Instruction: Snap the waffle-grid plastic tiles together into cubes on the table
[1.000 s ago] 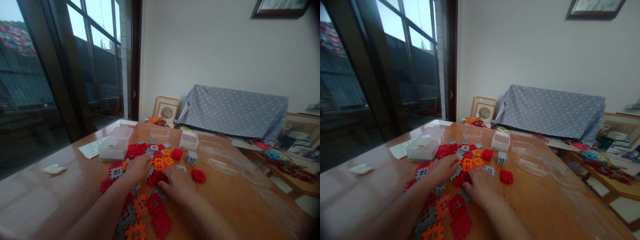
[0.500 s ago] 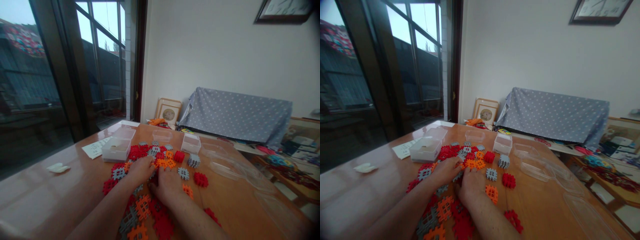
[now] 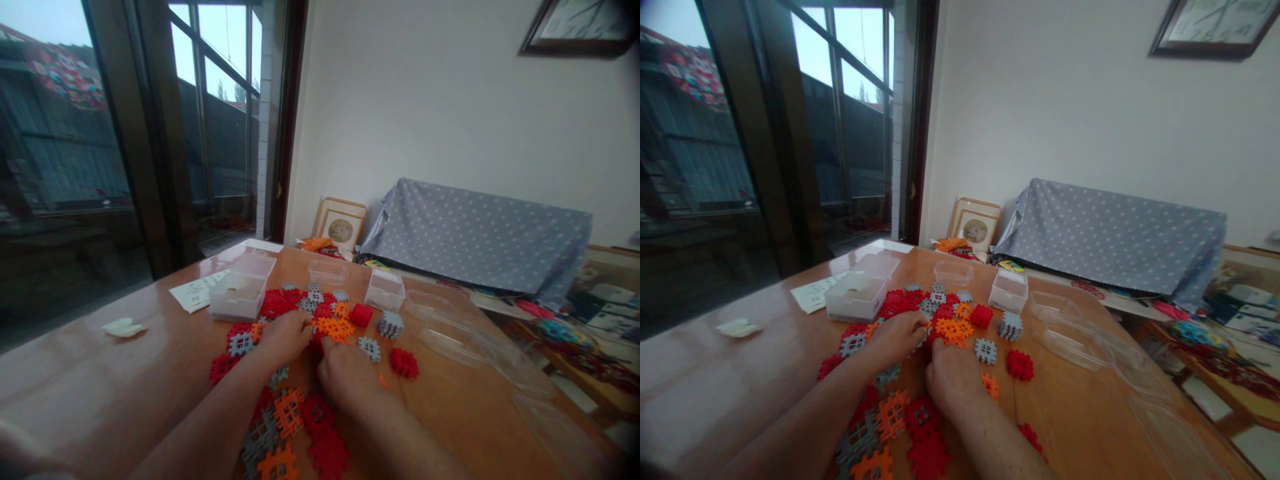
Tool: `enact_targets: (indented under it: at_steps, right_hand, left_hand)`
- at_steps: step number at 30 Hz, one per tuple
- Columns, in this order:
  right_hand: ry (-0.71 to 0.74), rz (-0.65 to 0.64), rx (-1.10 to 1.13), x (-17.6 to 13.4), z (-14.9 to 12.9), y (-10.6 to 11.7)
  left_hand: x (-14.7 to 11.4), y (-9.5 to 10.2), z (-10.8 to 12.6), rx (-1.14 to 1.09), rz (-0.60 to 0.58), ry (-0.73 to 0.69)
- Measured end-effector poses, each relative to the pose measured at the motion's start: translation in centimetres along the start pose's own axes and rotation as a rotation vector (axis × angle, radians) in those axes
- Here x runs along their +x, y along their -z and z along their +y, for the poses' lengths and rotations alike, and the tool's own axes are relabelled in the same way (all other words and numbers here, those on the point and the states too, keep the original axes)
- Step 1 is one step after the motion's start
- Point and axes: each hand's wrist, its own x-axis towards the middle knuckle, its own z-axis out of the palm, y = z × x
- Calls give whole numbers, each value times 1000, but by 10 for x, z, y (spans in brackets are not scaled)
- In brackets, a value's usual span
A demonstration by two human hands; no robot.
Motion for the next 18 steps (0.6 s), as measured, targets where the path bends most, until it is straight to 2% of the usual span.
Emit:
enact_targets:
  at_steps: [4,8,15,18]
  right_hand:
    - [-13,3,24,-4,6,0]
    - [-49,36,139,-7,15,-2]
    - [-105,187,509,-2,34,-7]
    - [-136,169,747,3,40,-18]
  left_hand:
    - [1,1,-2,-21,39,-16]
    - [1,0,-5,-30,60,-23]
    - [0,0,-4,-39,65,-5]
    - [-1,-1,-3,-60,61,-3]
